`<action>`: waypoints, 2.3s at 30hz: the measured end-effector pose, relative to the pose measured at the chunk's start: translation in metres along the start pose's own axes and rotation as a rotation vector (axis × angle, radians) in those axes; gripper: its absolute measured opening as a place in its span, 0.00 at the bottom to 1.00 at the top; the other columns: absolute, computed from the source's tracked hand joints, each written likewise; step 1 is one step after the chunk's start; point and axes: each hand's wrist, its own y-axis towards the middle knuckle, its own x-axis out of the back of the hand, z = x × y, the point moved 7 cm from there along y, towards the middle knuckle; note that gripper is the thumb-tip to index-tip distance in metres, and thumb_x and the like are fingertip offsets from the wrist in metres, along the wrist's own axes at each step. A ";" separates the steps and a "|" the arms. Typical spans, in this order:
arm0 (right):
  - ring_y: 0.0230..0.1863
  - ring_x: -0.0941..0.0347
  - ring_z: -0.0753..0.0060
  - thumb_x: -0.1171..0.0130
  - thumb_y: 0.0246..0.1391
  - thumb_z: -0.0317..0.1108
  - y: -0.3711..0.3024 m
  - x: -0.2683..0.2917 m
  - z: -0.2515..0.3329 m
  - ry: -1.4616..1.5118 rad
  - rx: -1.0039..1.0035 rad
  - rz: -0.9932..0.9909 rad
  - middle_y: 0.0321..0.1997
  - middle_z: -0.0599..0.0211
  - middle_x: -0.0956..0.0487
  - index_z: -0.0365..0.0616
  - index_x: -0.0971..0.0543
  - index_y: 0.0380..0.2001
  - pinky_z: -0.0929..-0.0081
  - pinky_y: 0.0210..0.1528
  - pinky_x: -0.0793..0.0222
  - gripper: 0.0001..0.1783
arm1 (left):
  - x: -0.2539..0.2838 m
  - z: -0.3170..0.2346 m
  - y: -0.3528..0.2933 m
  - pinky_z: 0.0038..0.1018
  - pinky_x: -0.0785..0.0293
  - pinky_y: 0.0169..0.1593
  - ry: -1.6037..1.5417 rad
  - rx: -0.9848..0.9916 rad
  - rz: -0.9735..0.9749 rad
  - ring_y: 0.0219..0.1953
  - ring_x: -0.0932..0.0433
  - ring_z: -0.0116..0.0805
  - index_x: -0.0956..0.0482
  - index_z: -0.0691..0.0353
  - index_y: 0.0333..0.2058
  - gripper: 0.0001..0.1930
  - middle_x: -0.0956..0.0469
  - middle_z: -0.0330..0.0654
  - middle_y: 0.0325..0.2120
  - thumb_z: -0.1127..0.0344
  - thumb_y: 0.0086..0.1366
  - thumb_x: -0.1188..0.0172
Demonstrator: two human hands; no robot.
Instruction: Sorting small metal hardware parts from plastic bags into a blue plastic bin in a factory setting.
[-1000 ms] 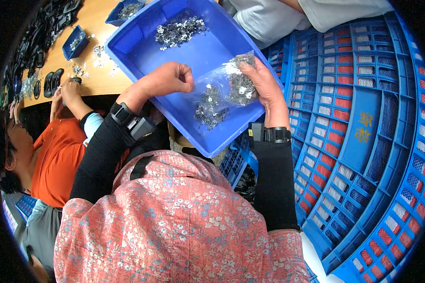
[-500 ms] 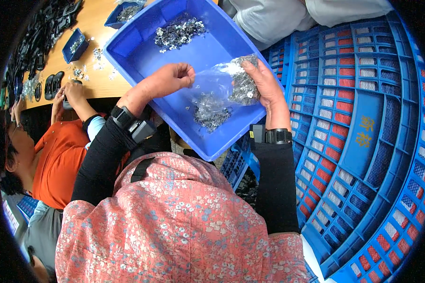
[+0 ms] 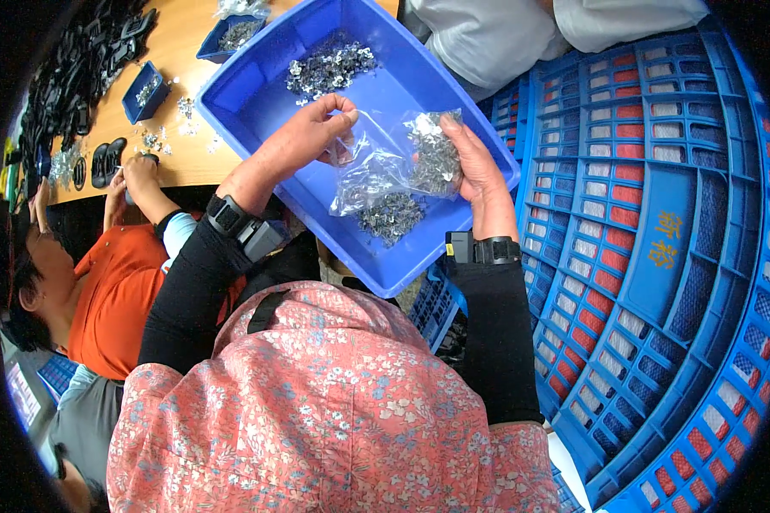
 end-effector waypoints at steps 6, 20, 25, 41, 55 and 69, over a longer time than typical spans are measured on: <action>0.38 0.18 0.67 0.46 0.65 0.53 0.009 -0.011 -0.030 0.153 -0.190 0.018 0.45 0.60 0.18 0.41 0.24 0.52 0.65 0.41 0.17 0.26 | -0.025 -0.058 -0.006 0.26 0.18 0.33 -0.181 -0.072 0.000 0.29 0.21 0.27 0.28 0.60 0.50 0.17 0.24 0.37 0.32 0.57 0.70 0.41; 0.38 0.17 0.66 0.48 0.66 0.53 -0.018 -0.055 -0.010 0.082 -0.070 0.101 0.42 0.61 0.16 0.41 0.20 0.49 0.66 0.43 0.19 0.25 | -0.003 -0.088 -0.019 0.38 0.37 0.66 0.136 -0.564 0.106 0.62 0.35 0.35 0.43 0.59 0.69 0.39 0.33 0.44 0.60 0.61 0.58 0.45; 0.44 0.19 0.62 0.40 0.62 0.43 -0.043 -0.055 0.003 -0.095 -0.080 -0.047 0.48 0.60 0.18 0.39 0.24 0.55 0.67 0.49 0.22 0.24 | -0.046 -0.096 -0.039 0.41 0.48 0.71 0.559 -0.813 0.065 0.71 0.46 0.44 0.30 0.57 0.60 0.32 0.37 0.47 0.66 0.62 0.57 0.32; 0.73 0.49 0.45 0.42 0.63 0.36 -0.134 0.017 0.029 -1.270 0.792 -0.788 0.73 0.43 0.46 0.36 0.39 0.66 0.56 0.72 0.50 0.33 | 0.069 -0.155 -0.065 0.24 0.26 0.47 -0.196 -0.722 -0.163 0.41 0.23 0.22 0.22 0.62 0.45 0.10 0.20 0.34 0.37 0.63 0.71 0.43; 0.64 0.37 0.56 0.44 0.65 0.33 -0.119 0.041 -0.076 -0.401 0.192 -0.556 0.68 0.52 0.37 0.40 0.51 0.72 0.59 0.65 0.39 0.40 | 0.391 -0.145 -0.027 0.26 0.24 0.46 -0.195 -0.858 -0.884 0.38 0.18 0.29 0.24 0.59 0.44 0.12 0.16 0.41 0.35 0.57 0.71 0.42; 0.65 0.37 0.55 0.45 0.64 0.33 -0.126 0.054 -0.087 -0.577 0.150 -0.661 0.69 0.51 0.39 0.38 0.51 0.72 0.60 0.66 0.40 0.39 | 0.467 0.011 0.089 0.32 0.25 0.49 0.332 -0.321 -0.843 0.42 0.18 0.38 0.22 0.63 0.53 0.21 0.16 0.49 0.40 0.60 0.64 0.43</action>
